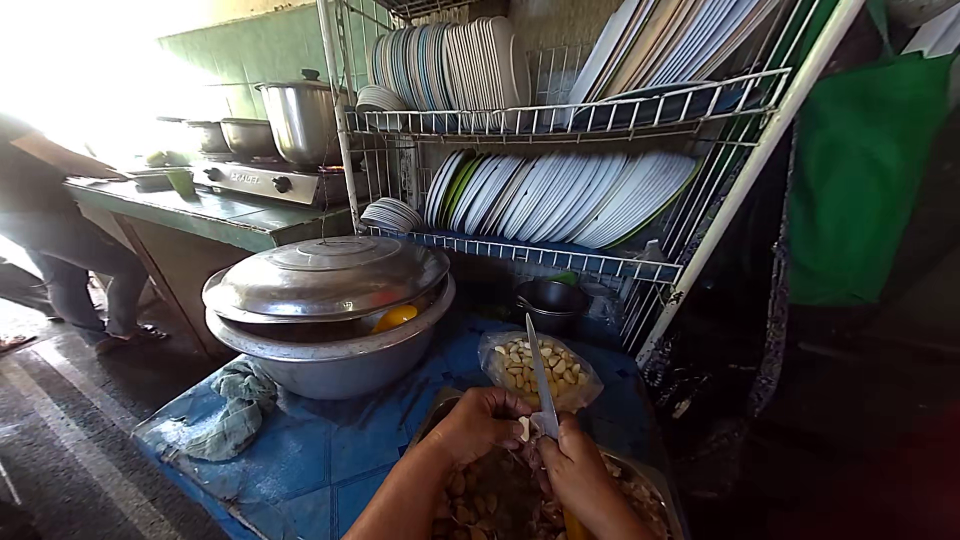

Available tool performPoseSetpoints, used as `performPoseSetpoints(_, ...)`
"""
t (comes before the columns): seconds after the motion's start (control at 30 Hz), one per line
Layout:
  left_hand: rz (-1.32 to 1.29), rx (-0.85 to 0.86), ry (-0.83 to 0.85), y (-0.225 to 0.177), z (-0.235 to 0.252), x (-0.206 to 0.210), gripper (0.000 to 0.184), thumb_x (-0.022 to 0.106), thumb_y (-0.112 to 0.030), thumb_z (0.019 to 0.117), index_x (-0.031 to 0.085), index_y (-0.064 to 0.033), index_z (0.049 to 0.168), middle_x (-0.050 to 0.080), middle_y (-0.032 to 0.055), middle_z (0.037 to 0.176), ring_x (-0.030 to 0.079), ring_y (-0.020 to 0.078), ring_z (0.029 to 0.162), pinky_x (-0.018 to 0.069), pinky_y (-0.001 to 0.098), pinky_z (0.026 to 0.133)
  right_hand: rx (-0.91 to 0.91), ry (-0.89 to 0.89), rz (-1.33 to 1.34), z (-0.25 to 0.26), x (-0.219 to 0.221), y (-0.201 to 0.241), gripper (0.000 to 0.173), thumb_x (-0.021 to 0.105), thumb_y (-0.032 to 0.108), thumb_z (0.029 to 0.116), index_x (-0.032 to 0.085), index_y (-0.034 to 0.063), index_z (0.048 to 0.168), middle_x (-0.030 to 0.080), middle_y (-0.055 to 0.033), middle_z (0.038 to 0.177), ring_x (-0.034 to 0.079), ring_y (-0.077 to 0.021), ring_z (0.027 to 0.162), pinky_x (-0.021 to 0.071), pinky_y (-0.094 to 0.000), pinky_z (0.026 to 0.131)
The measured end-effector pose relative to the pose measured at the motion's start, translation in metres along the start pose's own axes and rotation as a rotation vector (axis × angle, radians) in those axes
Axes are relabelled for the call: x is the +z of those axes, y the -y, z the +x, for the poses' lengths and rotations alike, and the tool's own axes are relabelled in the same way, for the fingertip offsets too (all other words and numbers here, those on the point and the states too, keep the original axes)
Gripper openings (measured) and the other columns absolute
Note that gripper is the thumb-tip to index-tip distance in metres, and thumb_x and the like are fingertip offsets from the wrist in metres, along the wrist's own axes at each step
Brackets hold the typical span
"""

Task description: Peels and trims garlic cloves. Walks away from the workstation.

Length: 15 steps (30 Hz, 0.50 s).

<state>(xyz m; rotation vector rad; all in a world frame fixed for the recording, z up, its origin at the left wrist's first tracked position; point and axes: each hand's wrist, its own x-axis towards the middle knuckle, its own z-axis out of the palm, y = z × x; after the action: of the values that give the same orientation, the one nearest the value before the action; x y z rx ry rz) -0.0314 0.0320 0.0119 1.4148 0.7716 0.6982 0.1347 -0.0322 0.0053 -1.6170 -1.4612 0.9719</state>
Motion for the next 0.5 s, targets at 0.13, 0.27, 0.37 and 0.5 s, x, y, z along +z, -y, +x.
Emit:
performPoseSetpoints(0.13, 0.067, 0.021, -0.077, 0.0026, 0.0012, 0.0008, 0.027, 0.069, 0.003, 0.0904, 0.062, 0.0038, 0.116, 0.068, 0.0094, 0.104, 0.069, 0.0122, 0.088, 0.0595, 0.0273, 0.079, 0.033, 0.033, -0.138, 0.0001, -0.0017, 0.0023, 0.033, 0.043, 0.009, 0.1038, 0.042, -0.0013, 0.136, 0.062, -0.0107, 0.090, 0.065, -0.0199, 0.068, 0.0574, -0.0380, 0.066)
performPoseSetpoints(0.27, 0.179, 0.085, -0.136, 0.0062, 0.0038, 0.0034, 0.031, 0.078, -0.001, 0.0843, 0.064, 0.0042, 0.111, 0.070, 0.0097, 0.101, 0.069, 0.0116, 0.089, 0.0585, 0.0273, 0.085, 0.005, 0.030, -0.234, -0.0010, -0.0016, 0.0033, 0.039, 0.045, 0.012, 0.1029, 0.041, 0.0017, 0.140, 0.064, -0.0133, 0.100, 0.068, -0.0238, 0.080, 0.0577, -0.0422, 0.075)
performPoseSetpoints(0.37, 0.244, 0.083, -0.177, 0.0036, 0.0032, 0.0057, 0.026, 0.079, -0.002, 0.0837, 0.065, 0.0025, 0.105, 0.071, 0.0093, 0.098, 0.070, 0.0119, 0.087, 0.0591, 0.0286, 0.083, -0.071, -0.045, -0.204, -0.0031, 0.0004, 0.0024, 0.048, 0.045, 0.012, 0.1013, 0.036, 0.0010, 0.147, 0.064, -0.0125, 0.100, 0.067, -0.0229, 0.079, 0.0567, -0.0415, 0.073)
performPoseSetpoints(0.5, 0.284, 0.112, -0.182, 0.0036, 0.0028, 0.0071, 0.018, 0.078, -0.003, 0.0848, 0.069, 0.0014, 0.100, 0.071, 0.0077, 0.096, 0.069, 0.0099, 0.086, 0.0580, 0.0271, 0.083, -0.091, -0.073, -0.210, -0.0047, 0.0011, 0.0043, 0.051, 0.045, 0.013, 0.1022, 0.034, -0.0005, 0.150, 0.066, -0.0122, 0.100, 0.068, -0.0228, 0.083, 0.0568, -0.0411, 0.077)
